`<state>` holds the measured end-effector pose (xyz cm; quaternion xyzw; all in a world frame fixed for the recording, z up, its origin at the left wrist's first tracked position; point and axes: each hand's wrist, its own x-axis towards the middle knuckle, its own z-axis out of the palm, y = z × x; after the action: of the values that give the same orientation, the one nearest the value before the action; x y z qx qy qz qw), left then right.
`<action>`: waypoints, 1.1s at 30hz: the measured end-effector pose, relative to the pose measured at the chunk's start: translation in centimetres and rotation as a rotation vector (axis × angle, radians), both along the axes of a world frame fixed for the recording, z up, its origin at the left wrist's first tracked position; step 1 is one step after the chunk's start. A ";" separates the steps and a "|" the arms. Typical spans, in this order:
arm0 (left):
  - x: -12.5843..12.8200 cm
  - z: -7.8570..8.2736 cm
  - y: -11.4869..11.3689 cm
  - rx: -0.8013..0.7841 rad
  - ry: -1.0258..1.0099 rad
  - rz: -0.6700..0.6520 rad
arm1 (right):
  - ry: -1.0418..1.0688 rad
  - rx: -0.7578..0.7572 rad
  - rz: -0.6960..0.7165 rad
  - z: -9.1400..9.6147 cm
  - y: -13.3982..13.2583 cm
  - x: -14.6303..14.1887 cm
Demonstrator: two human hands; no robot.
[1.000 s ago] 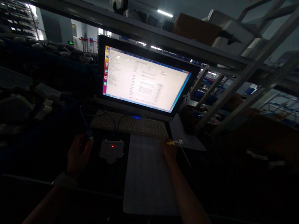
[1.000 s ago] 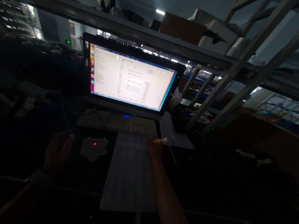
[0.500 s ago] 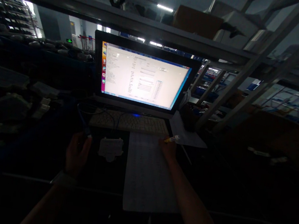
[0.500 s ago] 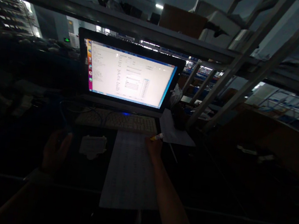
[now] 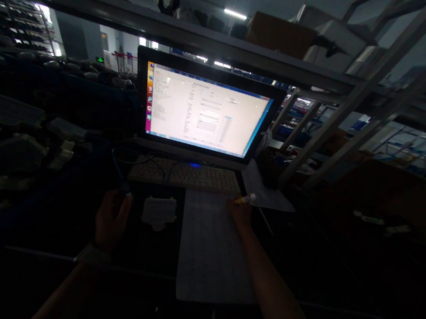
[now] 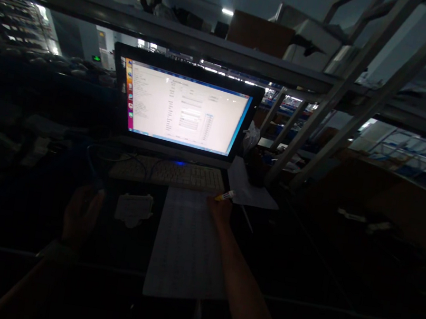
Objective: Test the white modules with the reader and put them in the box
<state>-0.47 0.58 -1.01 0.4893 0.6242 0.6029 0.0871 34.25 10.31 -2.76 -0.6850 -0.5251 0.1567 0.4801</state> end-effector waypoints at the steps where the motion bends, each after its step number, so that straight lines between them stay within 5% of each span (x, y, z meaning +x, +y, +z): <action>1: 0.0 0.1 0.0 0.010 0.010 0.006 | 0.006 0.008 0.002 0.0 0.0 0.0; 12: -0.3 -0.4 0.3 0.029 0.046 0.030 | 0.143 0.158 0.131 1.0 -1.0 -0.7; 18: 0.0 0.1 0.2 0.005 -0.006 0.010 | 0.027 0.228 0.502 3.8 -4.4 -5.8; 23: -0.3 0.3 0.2 -0.011 0.010 0.033 | -0.469 0.308 0.972 5.7 -6.4 -12.0; 28: -0.5 0.2 0.7 -0.034 0.018 0.052 | -0.760 0.263 0.916 6.2 -7.2 -14.1; 31: -1.1 -0.2 1.0 -0.073 0.031 0.062 | -0.585 0.421 0.802 6.0 -10.2 -11.9; 33: -1.6 -0.4 1.0 -0.061 0.062 0.039 | -0.374 0.527 0.595 5.0 -13.5 -8.9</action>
<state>-2.11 1.59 -1.45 0.4926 0.6540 0.5697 0.0706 25.35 -3.21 2.22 -0.3747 -0.7993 0.0222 0.4693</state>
